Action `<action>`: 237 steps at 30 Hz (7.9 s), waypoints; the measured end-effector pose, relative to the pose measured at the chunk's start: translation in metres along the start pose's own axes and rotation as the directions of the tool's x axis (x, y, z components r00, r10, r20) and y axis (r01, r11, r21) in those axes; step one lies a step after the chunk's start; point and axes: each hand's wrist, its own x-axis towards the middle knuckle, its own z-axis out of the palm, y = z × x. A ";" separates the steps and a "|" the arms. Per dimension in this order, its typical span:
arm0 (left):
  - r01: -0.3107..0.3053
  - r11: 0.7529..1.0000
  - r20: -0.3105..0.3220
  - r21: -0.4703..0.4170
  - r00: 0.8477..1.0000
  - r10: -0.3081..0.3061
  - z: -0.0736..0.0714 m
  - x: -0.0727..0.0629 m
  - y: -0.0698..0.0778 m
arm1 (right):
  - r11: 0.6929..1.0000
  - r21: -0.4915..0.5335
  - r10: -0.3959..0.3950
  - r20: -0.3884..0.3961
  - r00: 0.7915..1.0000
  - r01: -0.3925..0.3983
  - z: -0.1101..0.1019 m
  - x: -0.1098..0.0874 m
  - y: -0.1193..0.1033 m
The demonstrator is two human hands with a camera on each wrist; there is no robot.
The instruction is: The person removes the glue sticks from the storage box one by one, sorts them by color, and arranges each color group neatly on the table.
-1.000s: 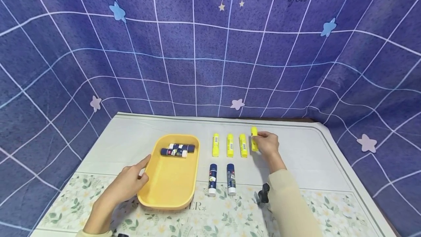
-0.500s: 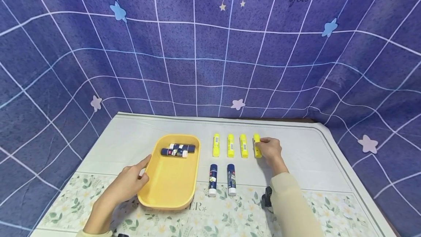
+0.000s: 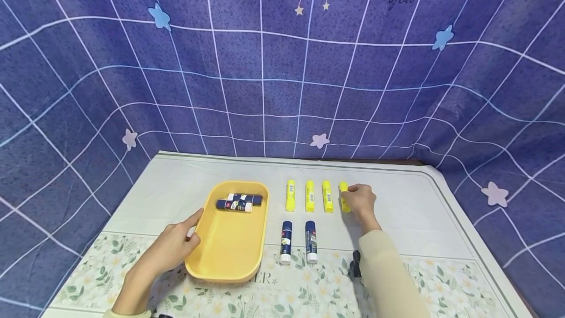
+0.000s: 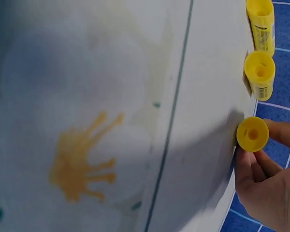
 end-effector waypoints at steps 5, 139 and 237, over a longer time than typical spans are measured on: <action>0.006 1.000 0.001 0.001 1.000 -0.006 0.000 0.000 0.001 | 1.000 0.025 -0.003 -0.018 1.000 0.004 0.000 -0.001 0.002; -0.018 1.000 -0.003 -0.014 1.000 0.018 -0.001 -0.002 -0.001 | 0.809 -0.053 -0.439 0.608 0.662 0.586 0.171 -0.093 -0.162; -0.004 0.999 0.006 -0.035 1.000 0.004 0.000 -0.004 0.001 | 0.839 0.539 -0.293 0.322 0.900 0.080 0.043 -0.101 -0.091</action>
